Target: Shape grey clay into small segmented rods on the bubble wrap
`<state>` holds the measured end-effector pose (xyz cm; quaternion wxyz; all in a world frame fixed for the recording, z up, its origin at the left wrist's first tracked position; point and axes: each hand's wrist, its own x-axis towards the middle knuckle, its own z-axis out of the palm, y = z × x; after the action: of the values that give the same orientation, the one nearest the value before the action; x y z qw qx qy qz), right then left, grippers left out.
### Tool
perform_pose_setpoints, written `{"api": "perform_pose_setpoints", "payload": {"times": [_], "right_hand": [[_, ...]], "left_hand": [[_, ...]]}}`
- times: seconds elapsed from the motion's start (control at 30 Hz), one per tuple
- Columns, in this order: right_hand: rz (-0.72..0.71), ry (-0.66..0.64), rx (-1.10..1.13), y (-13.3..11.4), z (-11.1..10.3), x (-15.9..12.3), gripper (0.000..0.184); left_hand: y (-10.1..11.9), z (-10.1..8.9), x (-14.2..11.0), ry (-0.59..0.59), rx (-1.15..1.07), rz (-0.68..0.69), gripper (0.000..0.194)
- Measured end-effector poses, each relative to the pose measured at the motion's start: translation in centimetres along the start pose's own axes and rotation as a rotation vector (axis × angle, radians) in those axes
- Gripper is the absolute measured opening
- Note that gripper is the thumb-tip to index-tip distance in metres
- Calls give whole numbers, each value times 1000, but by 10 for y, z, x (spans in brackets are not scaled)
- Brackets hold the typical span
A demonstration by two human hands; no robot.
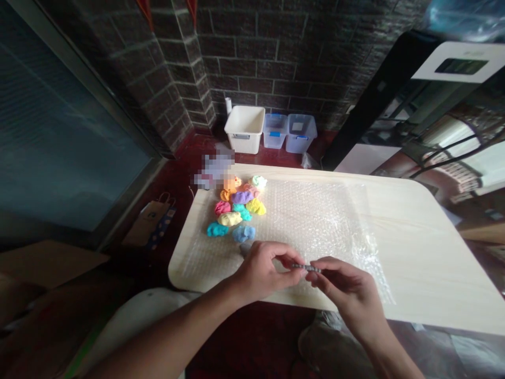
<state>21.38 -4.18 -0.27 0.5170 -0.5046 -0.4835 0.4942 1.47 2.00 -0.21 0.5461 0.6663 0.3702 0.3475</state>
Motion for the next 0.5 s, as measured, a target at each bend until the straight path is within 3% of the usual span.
{"api": "perform_pose_setpoints", "payload": {"times": [0.23, 0.33, 0.5], "right_hand": [[-19, 10, 22, 1, 8, 7, 22], [-42, 0, -64, 1, 10, 7, 10], [-123, -42, -236, -4, 13, 13, 16]], "left_hand": [[-3, -11, -4, 48, -41, -51, 17], [-7, -14, -6, 77, -65, -56, 19], [-12, -13, -8, 88, -110, -73, 32]]}}
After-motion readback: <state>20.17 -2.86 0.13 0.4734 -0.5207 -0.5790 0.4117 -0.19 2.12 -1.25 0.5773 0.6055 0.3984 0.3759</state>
